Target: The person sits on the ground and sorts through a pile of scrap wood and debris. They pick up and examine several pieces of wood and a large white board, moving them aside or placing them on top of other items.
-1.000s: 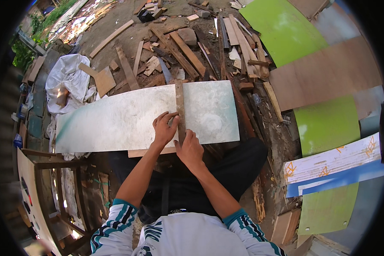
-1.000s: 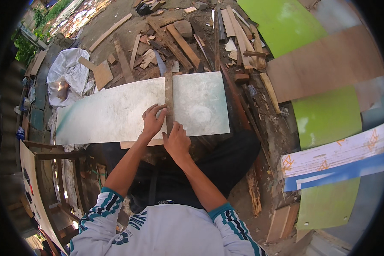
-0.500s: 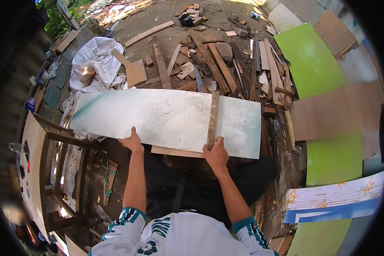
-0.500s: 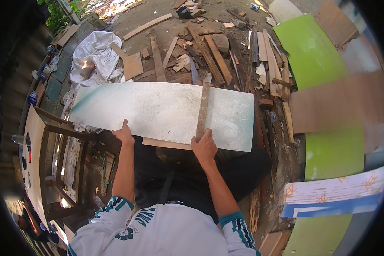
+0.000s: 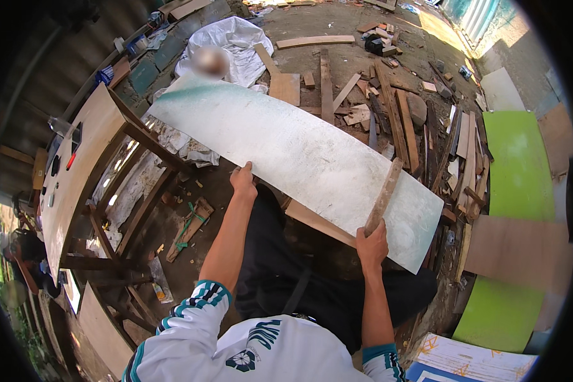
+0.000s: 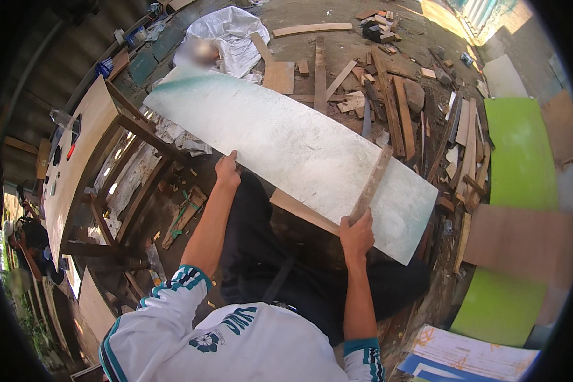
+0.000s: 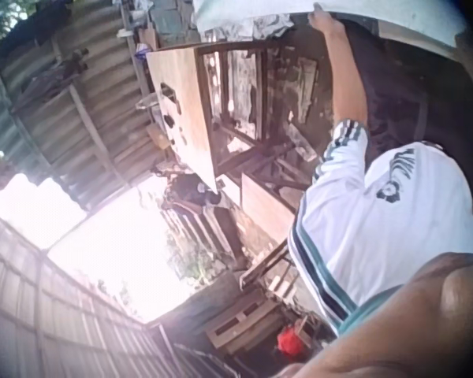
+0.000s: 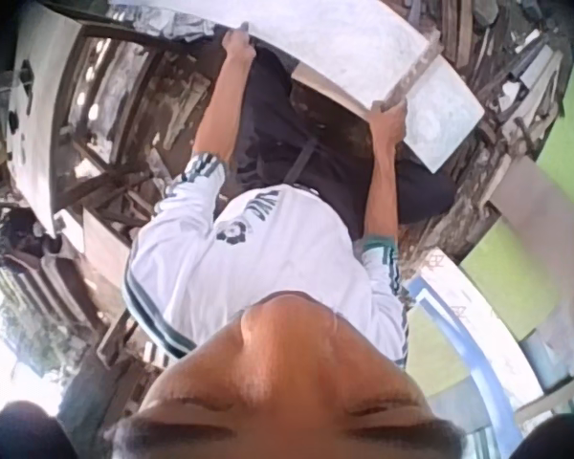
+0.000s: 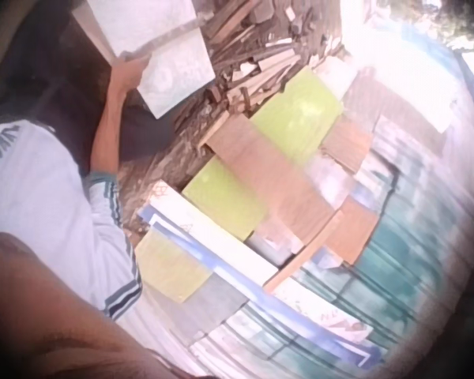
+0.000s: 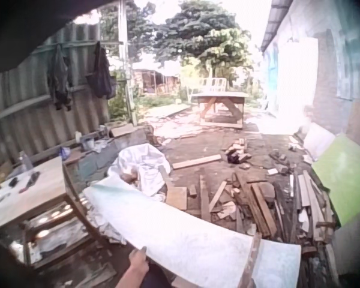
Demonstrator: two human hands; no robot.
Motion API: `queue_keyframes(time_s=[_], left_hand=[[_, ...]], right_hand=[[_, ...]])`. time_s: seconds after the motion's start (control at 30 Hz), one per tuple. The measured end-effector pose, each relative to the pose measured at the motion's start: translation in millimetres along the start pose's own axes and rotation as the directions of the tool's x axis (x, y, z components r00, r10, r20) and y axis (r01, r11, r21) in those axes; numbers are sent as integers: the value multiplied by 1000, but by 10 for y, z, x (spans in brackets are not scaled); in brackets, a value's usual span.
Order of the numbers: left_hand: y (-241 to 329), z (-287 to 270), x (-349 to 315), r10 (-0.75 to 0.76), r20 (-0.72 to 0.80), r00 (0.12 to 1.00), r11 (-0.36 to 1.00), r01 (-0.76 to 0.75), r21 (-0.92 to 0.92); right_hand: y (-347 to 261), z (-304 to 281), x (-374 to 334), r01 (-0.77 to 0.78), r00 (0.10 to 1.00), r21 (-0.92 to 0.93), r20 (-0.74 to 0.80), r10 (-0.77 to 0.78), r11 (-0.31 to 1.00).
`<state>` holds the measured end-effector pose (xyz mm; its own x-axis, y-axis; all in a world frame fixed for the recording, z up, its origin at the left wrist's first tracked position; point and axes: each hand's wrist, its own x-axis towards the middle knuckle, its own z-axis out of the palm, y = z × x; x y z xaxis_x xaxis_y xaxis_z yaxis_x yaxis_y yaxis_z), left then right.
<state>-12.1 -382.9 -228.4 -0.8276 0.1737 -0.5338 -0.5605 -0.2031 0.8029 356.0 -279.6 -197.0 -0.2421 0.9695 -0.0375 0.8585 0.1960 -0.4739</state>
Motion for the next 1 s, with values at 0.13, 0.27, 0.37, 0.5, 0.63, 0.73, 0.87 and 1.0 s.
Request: queue_keyframes(time_s=[0.13, 0.27, 0.37, 0.5, 0.63, 0.73, 0.87, 1.0], left_hand=[[175, -88, 240, 39, -17, 999, 998, -40, -54], [275, -74, 424, 23, -67, 997, 997, -27, -69], [365, -393, 873, 39, -94, 995, 997, -45, -56], [287, -576, 1096, -26, -126, 992, 999, 31, 39], [239, -765, 1274, -95, -109, 989, 992, 103, 70], [299, -868, 1334, -151, -123, 981, 974, 169, 154], [274, -805, 1254, -194, -92, 977, 953, 210, 220], [308, -790, 1240, -195, -75, 978, 944, 207, 257]], right_hand=[[-280, 64, 4, 8, 1000, 2, -14, -8, 1000], [-361, 141, 0, 4, 996, -33, -91, -7, 999], [-449, 181, -37, 60, 987, -160, -137, -82, 985], [-332, 273, -56, 114, 970, -156, -198, -144, 981], [-235, 349, -98, 88, 981, -115, -163, -106, 989], [-170, 355, -79, 133, 973, -52, -185, -140, 990], [-47, 374, -9, 150, 959, -25, -241, -152, 988], [-25, 340, 66, 132, 964, -24, -231, -134, 991]])
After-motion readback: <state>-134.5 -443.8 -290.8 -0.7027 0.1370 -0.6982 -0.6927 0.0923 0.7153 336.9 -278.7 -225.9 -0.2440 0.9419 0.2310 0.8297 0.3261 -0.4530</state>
